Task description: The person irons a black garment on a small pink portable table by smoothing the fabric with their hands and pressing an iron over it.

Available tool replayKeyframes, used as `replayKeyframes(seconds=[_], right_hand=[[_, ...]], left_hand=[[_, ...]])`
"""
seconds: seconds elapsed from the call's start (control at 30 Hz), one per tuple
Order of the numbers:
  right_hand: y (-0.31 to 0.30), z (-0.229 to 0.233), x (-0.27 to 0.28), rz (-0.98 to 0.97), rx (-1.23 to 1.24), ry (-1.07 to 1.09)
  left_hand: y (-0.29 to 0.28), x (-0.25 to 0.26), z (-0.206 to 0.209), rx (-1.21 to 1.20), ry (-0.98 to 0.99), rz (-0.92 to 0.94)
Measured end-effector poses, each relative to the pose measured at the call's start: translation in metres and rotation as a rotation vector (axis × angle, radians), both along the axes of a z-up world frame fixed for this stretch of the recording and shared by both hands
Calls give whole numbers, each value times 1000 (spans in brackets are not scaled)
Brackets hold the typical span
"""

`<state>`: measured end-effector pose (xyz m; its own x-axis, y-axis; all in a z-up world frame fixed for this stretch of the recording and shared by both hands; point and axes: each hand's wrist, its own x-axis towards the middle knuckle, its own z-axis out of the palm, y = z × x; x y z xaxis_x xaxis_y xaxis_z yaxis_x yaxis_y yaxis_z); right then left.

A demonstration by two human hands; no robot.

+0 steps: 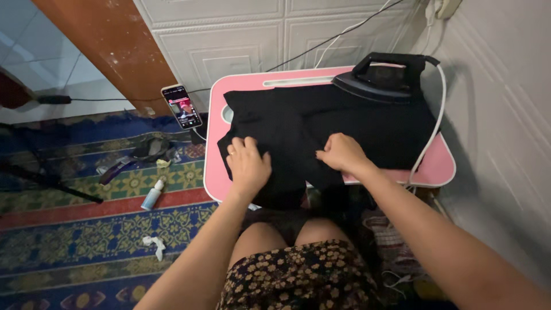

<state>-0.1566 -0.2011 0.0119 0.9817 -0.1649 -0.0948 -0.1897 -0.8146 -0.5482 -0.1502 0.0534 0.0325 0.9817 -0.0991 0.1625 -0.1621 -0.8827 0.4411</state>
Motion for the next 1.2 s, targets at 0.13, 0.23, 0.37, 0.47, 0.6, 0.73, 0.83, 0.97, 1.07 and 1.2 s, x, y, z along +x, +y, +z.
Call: replayKeyframes(seconds=[0.13, 0.23, 0.37, 0.47, 0.6, 0.73, 0.83, 0.97, 1.07, 1.2], right_hand=[[-11, -14, 10, -87, 120, 16], [-19, -9, 7, -212, 609, 148], [-25, 18, -11, -182, 813, 385], [-40, 40, -29, -58, 808, 529], [-81, 44, -33, 29, 813, 590], [-117, 44, -31, 65, 1159, 409], [-135, 61, -28, 29, 1223, 242], [-154, 107, -25, 109, 1192, 131], [-169, 125, -21, 107, 1111, -89], [-197, 125, 5, -41, 1215, -222]], left_hand=[[-1, 6, -21, -64, -188, -209], [1, 22, -47, 127, -198, -299], [3, 28, -53, 229, -42, -271], [3, 28, -44, 271, -1, -267], [-2, 27, -35, 300, 35, -263], [-4, 28, -35, 331, 27, -260], [-5, 30, -31, 382, 33, -268], [-10, 31, -16, 446, 44, -268], [-14, 33, -4, 490, 40, -283], [-23, 42, 7, 556, 70, -302]])
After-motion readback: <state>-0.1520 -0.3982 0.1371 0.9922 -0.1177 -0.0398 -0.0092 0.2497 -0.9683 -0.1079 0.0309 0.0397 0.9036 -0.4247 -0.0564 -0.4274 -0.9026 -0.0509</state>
